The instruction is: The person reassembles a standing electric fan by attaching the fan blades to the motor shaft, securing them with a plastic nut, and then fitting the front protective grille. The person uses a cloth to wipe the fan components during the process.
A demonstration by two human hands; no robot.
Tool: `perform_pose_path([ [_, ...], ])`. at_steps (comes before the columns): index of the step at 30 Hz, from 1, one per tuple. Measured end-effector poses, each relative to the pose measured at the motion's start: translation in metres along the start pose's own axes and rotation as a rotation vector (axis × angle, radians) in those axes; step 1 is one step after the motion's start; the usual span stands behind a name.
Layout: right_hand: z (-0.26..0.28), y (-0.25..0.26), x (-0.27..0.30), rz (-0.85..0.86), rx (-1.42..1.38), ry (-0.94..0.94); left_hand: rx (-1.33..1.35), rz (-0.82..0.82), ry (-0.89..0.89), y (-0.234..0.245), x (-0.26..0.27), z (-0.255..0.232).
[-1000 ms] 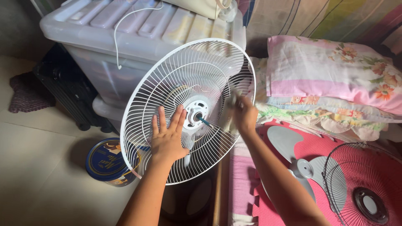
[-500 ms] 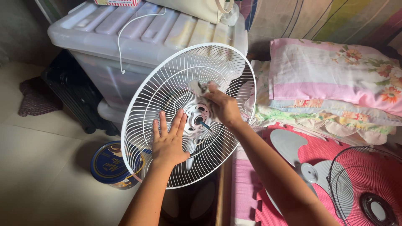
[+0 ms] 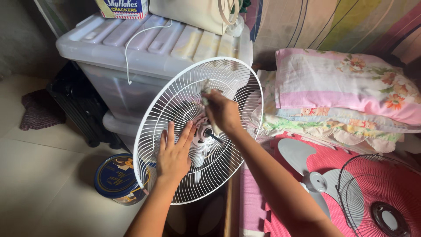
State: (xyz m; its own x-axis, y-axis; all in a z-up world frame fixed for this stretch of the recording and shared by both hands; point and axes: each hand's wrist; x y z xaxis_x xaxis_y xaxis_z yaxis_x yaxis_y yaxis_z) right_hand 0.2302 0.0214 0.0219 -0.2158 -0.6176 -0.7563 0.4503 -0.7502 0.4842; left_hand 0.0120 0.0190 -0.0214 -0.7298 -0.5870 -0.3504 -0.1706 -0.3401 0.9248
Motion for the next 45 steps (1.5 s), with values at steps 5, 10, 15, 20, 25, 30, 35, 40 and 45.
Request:
perform_pose_path([
  [5,0.020,0.005,-0.003,0.116,-0.017,-0.138,-0.003,-0.275,-0.023,0.033,-0.012,0.000],
  [10,0.023,0.010,0.001,0.045,0.027,0.038,-0.016,-0.468,-0.114,0.089,-0.024,-0.002],
  [15,0.012,0.005,0.009,0.092,-0.007,-0.031,-0.254,-0.491,-0.177,0.124,-0.023,-0.008],
  [20,-0.001,0.005,0.009,0.031,-0.156,-0.295,-0.140,-0.505,0.015,0.139,-0.039,0.007],
  [25,0.011,0.049,-0.009,-0.716,-0.525,-0.127,0.334,-0.167,0.275,0.141,-0.044,0.015],
  [30,0.067,0.060,-0.047,0.009,-0.246,-0.530,0.435,-0.343,0.342,0.137,-0.049,0.010],
  [35,0.083,0.043,-0.047,0.019,0.141,0.498,0.470,-0.322,0.352,0.122,-0.040,0.017],
  [40,0.032,0.062,-0.054,0.048,0.143,0.385,0.531,-0.440,0.242,0.115,-0.033,0.026],
  [45,-0.014,0.081,-0.056,-0.046,0.184,0.146,0.529,-0.370,0.196,0.128,-0.024,0.037],
])
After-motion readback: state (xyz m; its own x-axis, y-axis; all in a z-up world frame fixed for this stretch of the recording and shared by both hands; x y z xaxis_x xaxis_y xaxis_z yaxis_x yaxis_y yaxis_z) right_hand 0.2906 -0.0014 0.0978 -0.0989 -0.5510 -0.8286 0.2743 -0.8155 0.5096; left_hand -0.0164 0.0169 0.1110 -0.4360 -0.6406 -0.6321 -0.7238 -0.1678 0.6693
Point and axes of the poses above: each hand's wrist, its own x-axis away from the middle knuckle, its own y-axis out of the back of the hand, z = x × y, and after that the axes turned 2 degrees about -y, right-handed
